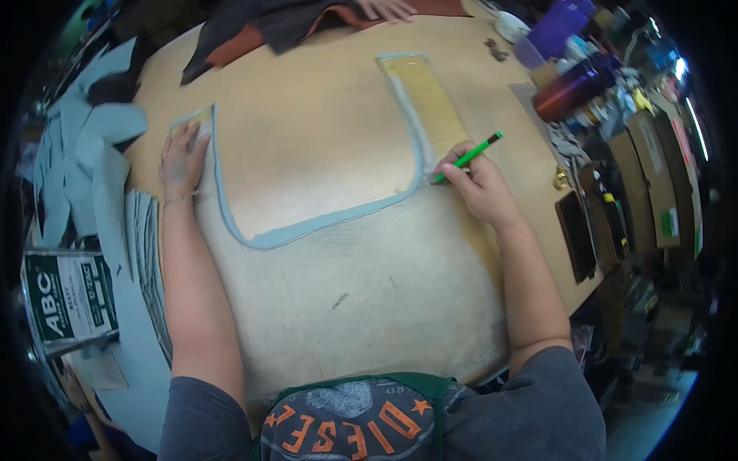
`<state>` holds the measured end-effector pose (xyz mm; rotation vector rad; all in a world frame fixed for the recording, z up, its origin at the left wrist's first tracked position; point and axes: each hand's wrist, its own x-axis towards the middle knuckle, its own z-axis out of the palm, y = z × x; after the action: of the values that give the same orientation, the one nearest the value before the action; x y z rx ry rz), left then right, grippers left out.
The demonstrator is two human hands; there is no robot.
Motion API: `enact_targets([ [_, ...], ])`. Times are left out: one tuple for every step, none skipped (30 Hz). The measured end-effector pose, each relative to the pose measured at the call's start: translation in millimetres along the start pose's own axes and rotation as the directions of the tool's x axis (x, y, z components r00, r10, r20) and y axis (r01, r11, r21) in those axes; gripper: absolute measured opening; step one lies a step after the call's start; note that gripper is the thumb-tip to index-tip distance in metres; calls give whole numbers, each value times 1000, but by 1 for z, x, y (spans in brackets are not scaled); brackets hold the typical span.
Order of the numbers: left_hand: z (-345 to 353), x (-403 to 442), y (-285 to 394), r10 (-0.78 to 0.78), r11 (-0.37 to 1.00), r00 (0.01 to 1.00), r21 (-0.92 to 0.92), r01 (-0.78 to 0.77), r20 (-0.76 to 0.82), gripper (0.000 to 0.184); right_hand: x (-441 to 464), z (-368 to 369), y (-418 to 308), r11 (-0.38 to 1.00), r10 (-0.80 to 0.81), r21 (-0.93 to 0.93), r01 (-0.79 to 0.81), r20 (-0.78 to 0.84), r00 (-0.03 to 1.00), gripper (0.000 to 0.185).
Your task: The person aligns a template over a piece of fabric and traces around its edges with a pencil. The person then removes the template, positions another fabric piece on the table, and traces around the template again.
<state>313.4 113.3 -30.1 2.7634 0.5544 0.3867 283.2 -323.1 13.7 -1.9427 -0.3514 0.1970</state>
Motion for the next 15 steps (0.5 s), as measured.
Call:
enact_targets([
  [3, 1, -3, 11, 1000, 1000, 3, -11, -10, 46, 0, -5, -1, 996, -42, 79, 52, -131, 990, 7],
  [4, 2, -5, 20, 1000, 1000, 8, -20, -19, 45, 3, -4, -4, 982, -72, 151, 114, -261, 963, 7],
  [4, 3, -5, 44, 999, 998, 5, -44, -38, 44, 5, -4, -6, 959, -90, 216, 184, -384, 919, 7],
  [3, 3, -7, 65, 998, 996, 4, -65, -58, 43, 7, -7, -5, 993, -57, 67, 95, -431, 900, 7],
  [6, 5, -14, 117, 992, 990, -41, -120, -78, 41, 9, -11, 1, 997, -29, -75, -8, -480, 877, 8],
  [10, 10, -23, 167, 981, 981, -82, -176, -99, 39, 10, -12, 7, 972, -5, -203, -120, -530, 848, 9],
  [12, 12, -27, 213, 967, 969, -118, -228, -122, 37, 10, -10, 17, 908, -75, -384, -167, -542, 837, 10],
  [10, 10, -26, 188, 957, 975, -199, -209, -118, 36, 11, -5, 30, 810, -142, -546, -214, -536, 832, 12],
  [4, 5, -20, 160, 944, 981, -274, -185, -111, 34, 11, -1, 33, 682, -202, -684, -258, -515, 833, 14],
  [-2, 2, -17, 133, 925, 986, -346, -159, -98, 32, 9, 0, 34, 689, -216, -681, -249, -520, 826, 15],
  [-3, -3, -11, 210, 910, 964, -329, -254, -166, 29, 8, 0, 34, 694, -230, -679, -240, -525, 819, 16],
  [-4, -13, 7, 286, 885, 930, -307, -349, -232, 25, 8, -2, 32, 698, -247, -677, -231, -531, 811, 18],
  [-3, -22, 28, 362, 853, 885, -279, -441, -292, 22, 9, -5, 32, 738, -197, -632, -237, -537, 820, 19],
  [1, -31, 53, 452, 812, 839, -251, -528, -304, 20, 10, -7, 33, 773, -144, -585, -243, -536, 832, 20],
  [6, -39, 81, 533, 764, 787, -224, -605, -311, 18, 9, -10, 33, 804, -91, -540, -249, -527, 845, 22],
])
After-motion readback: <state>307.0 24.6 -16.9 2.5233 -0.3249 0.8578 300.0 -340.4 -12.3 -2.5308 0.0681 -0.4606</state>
